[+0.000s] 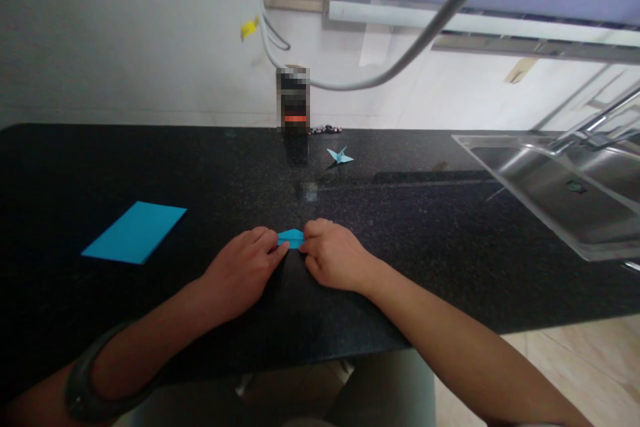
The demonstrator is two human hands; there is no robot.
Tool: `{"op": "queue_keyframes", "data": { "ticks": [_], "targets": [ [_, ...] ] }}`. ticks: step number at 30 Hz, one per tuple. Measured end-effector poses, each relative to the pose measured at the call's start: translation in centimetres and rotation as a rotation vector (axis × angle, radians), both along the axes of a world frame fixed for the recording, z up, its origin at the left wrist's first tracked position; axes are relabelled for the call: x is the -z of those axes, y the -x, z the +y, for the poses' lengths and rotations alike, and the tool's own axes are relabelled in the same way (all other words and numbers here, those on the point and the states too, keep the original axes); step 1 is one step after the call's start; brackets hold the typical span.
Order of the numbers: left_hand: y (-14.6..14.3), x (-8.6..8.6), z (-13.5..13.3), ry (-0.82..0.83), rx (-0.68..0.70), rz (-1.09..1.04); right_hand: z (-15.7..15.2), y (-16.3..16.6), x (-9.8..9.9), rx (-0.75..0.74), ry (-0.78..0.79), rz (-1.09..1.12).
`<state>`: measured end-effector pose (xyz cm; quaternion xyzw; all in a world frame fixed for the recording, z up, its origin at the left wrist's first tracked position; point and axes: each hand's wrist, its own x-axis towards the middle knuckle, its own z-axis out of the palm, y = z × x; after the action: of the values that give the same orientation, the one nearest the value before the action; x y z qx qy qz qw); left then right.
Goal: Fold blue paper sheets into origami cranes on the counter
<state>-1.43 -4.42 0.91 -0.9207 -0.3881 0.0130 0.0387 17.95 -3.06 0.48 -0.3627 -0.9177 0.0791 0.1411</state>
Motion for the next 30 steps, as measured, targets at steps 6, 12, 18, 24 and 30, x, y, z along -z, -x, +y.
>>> {"op": "queue_keyframes", "data": {
  "ticks": [6, 12, 18, 24, 30],
  "targets": [
    [0.0, -0.1, 0.4, -0.011, -0.023, -0.085, 0.6, 0.0, -0.3, 0.216, -0.021, -0.095],
    [0.6, 0.1, 1.7, 0.047, -0.083, -0.231, -0.3, 0.5, -0.4, -0.063, 0.002, -0.06],
    [1.1, 1.1, 2.6, 0.123, -0.127, -0.321, 0.7, -0.1, -0.2, -0.115, 0.075, 0.161],
    [1.2, 1.1, 3.0, 0.163, -0.084, -0.419, 2.3, -0.7, 0.3, -0.118, 0.011, 0.15],
    [1.1, 0.6, 3.1, 0.096, -0.073, -0.352, 2.6, 0.1, 0.9, -0.133, -0.029, 0.02]
  ]
}}
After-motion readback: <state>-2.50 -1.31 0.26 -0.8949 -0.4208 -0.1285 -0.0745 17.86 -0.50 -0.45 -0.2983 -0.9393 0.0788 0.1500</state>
